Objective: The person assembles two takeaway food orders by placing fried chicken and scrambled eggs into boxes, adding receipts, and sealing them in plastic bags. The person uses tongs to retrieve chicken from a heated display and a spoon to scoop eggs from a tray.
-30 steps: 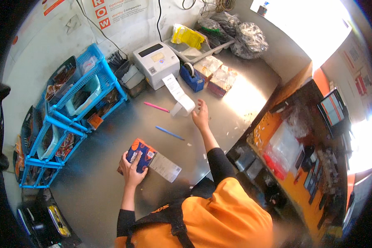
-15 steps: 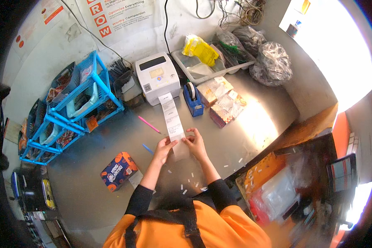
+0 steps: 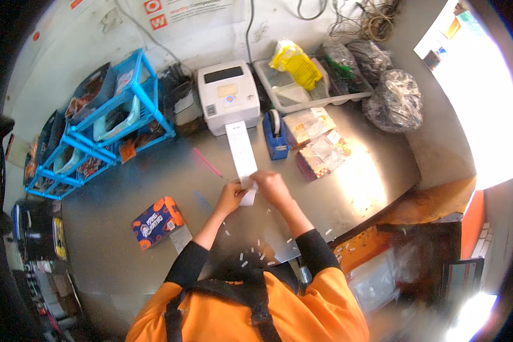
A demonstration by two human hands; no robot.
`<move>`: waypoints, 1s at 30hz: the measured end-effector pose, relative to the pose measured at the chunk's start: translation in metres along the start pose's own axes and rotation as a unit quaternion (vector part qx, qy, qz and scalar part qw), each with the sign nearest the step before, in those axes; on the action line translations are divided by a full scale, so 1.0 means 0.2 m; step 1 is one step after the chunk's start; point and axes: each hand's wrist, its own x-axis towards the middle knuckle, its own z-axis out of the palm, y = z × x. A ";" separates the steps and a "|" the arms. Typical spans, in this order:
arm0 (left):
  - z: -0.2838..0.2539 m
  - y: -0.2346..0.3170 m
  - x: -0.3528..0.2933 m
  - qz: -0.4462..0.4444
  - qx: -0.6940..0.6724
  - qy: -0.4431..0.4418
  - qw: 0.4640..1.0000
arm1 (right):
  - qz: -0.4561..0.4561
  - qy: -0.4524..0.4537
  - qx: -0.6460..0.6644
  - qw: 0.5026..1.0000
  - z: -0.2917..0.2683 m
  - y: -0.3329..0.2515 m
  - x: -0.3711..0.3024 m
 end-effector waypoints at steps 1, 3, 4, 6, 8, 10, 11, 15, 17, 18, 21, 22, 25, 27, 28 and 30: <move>-0.04 0.02 -0.01 -0.005 0.026 -0.010 1.000 | 0.051 -0.010 -0.008 0.999 -0.01 0.01 0.02; -0.17 0.09 -0.07 0.022 0.137 -0.062 0.988 | 0.119 0.186 0.069 0.973 -0.07 0.02 0.05; -0.26 0.13 -0.15 0.051 0.158 -0.052 0.985 | 0.147 0.224 0.040 0.963 -0.12 0.02 0.04; -0.51 0.21 -0.34 0.050 0.210 -0.049 0.975 | 0.186 0.266 0.109 0.940 -0.21 0.02 0.00; -0.89 0.24 -0.57 -0.024 0.310 -0.064 0.948 | 0.226 0.280 0.111 0.926 -0.27 0.00 -0.05; -1.18 0.21 -0.76 -0.125 0.440 -0.075 0.886 | 0.212 0.298 0.119 0.923 -0.29 -0.05 -0.11; -1.22 0.18 -0.84 -0.211 0.503 -0.096 0.832 | 0.228 0.301 0.140 0.915 -0.27 -0.09 -0.14; -1.29 0.00 -0.87 -0.239 0.442 -0.064 0.862 | 0.067 0.265 0.044 0.961 -0.13 -0.35 -0.12; -1.32 -0.04 -0.85 -0.265 0.407 -0.050 0.873 | -0.096 0.235 0.020 0.967 -0.07 -0.53 -0.07; -1.35 -0.03 -0.84 -0.271 0.374 -0.045 0.886 | -0.204 0.223 0.009 0.953 -0.04 -0.63 -0.04; -1.44 0.02 -0.85 -0.317 0.012 -0.068 0.946 | -0.438 0.069 0.092 0.892 0.04 -0.93 0.06; -1.47 0.05 -0.86 -0.334 -0.019 -0.084 0.939 | -0.482 0.044 0.061 0.873 0.07 -1.02 0.09; -1.51 0.15 -0.88 -0.352 -0.119 -0.120 0.921 | -0.604 -0.004 0.027 0.797 0.24 -1.21 0.19; -1.53 0.23 -0.90 -0.349 -0.204 -0.139 0.904 | -0.626 -0.046 -0.005 0.778 0.37 -1.28 0.22; -1.55 0.27 -0.93 -0.347 -0.264 -0.157 0.886 | -0.613 -0.036 0.001 0.790 0.42 -1.29 0.20; -1.55 0.35 -1.00 -0.347 -0.359 -0.161 0.851 | -0.570 0.021 -0.079 0.817 0.54 -1.31 0.11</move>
